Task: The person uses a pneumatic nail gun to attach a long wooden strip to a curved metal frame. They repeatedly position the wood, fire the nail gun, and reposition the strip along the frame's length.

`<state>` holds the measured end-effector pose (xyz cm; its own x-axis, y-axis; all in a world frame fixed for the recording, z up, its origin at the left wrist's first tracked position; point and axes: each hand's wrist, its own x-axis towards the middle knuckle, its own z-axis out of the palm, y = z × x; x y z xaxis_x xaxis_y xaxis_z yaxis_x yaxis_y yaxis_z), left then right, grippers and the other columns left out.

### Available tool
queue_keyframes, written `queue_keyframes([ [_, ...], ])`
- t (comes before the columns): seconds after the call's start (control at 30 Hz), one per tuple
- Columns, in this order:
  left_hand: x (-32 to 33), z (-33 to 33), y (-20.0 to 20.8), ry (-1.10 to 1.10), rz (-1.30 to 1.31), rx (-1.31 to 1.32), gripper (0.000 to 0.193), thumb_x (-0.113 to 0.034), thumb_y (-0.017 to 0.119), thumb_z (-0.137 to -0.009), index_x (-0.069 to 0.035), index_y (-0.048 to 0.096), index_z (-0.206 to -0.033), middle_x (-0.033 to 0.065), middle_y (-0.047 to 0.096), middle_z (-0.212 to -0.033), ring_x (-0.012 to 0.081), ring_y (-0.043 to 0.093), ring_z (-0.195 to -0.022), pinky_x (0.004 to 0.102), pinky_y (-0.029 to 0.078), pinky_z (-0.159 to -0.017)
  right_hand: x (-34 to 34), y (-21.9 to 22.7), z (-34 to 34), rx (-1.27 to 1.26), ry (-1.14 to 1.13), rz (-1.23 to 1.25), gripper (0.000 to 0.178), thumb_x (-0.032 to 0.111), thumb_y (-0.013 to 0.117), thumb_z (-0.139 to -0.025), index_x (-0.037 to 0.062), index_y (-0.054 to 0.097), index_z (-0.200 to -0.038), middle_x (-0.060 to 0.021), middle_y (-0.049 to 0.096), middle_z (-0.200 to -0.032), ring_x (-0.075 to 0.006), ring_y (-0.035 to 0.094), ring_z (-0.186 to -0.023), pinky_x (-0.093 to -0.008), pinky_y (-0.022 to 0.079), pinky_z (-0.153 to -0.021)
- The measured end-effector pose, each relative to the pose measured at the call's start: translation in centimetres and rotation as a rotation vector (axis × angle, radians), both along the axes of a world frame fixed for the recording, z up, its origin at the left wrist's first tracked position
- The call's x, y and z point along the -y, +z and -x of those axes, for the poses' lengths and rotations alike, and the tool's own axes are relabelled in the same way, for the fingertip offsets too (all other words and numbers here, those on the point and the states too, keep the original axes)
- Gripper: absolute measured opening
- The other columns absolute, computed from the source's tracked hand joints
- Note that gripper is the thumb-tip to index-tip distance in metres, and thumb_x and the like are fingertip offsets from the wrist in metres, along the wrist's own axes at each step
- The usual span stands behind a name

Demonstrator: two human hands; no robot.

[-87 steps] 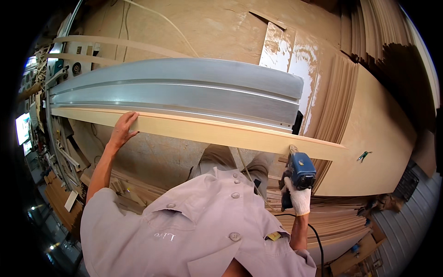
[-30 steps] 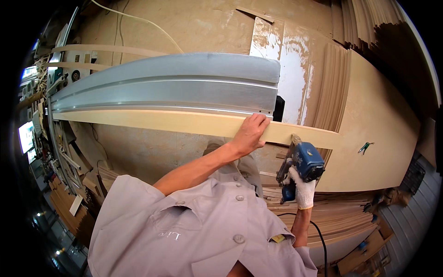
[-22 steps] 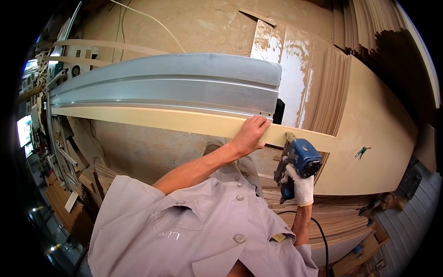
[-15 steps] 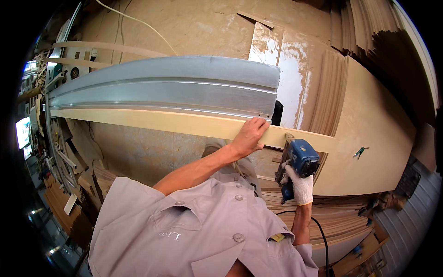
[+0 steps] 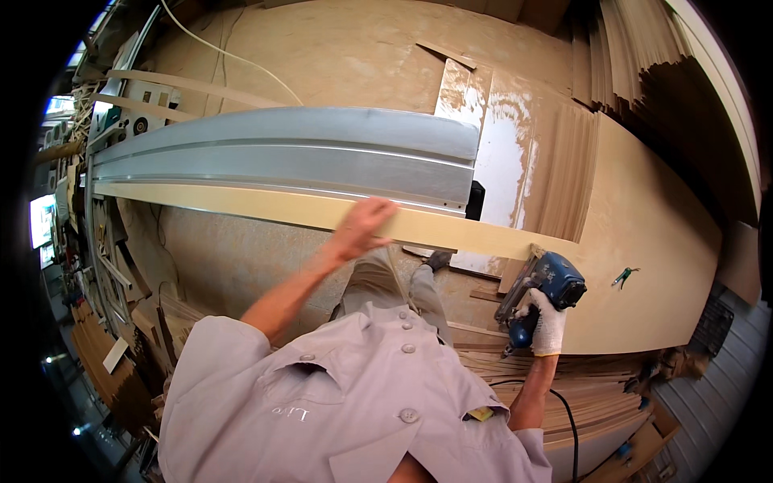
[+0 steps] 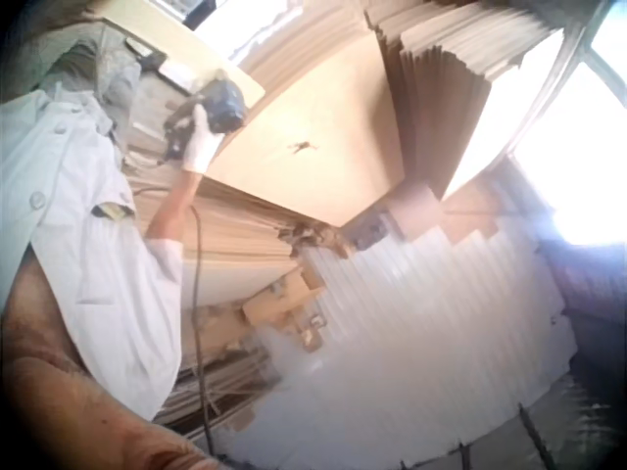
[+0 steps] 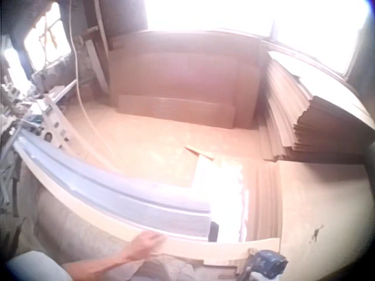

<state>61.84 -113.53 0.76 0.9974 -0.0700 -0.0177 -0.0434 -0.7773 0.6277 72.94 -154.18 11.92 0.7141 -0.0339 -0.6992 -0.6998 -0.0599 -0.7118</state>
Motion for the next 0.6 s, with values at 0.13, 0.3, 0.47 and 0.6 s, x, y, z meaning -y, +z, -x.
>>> queue_keyframes([
  [0.13,-13.2,7.9,1.6,0.095,-0.190,-0.059,0.087,-0.011,0.093,-0.064,-0.006,0.057,-0.143,0.0160,0.060,-0.134,0.0351,0.058,-0.125,0.0437,0.048,-0.109,-0.6,0.7,0.7,-0.062,0.053,-0.037,0.026,0.012,0.074,-0.089,-0.0030,0.070,-0.110,-0.0056,0.063,-0.075,-0.0167,0.059,-0.056,-0.0339,0.054,-0.055],
  [0.3,-30.2,18.0,3.4,0.190,-0.332,-0.256,0.087,-0.004,0.091,-0.067,-0.008,0.055,-0.147,0.0153,0.059,-0.139,0.0355,0.058,-0.127,0.0427,0.049,-0.109,-5.4,-0.3,4.8,-0.104,0.210,-0.039,0.016,0.005,0.077,-0.090,-0.0026,0.069,-0.103,-0.0064,0.067,-0.076,-0.0164,0.062,-0.057,-0.0324,0.053,-0.055],
  [0.47,-38.7,21.2,5.0,0.155,-0.337,-0.354,0.091,0.001,0.088,-0.069,-0.009,0.050,-0.151,0.0169,0.057,-0.142,0.0377,0.057,-0.129,0.0426,0.049,-0.109,-12.0,-0.4,8.0,-0.121,0.237,-0.005,0.019,0.007,0.077,-0.089,-0.0033,0.067,-0.101,-0.0056,0.066,-0.078,-0.0163,0.064,-0.061,-0.0327,0.053,-0.058],
  [0.6,-41.4,21.7,5.2,0.079,-0.313,-0.355,0.092,0.002,0.086,-0.069,-0.008,0.047,-0.152,0.0176,0.057,-0.142,0.0379,0.056,-0.130,0.0427,0.049,-0.110,-16.5,-0.1,9.5,-0.107,0.278,0.024,0.017,0.006,0.076,-0.090,-0.0023,0.066,-0.102,-0.0056,0.066,-0.079,-0.0160,0.065,-0.063,-0.0326,0.053,-0.060],
])
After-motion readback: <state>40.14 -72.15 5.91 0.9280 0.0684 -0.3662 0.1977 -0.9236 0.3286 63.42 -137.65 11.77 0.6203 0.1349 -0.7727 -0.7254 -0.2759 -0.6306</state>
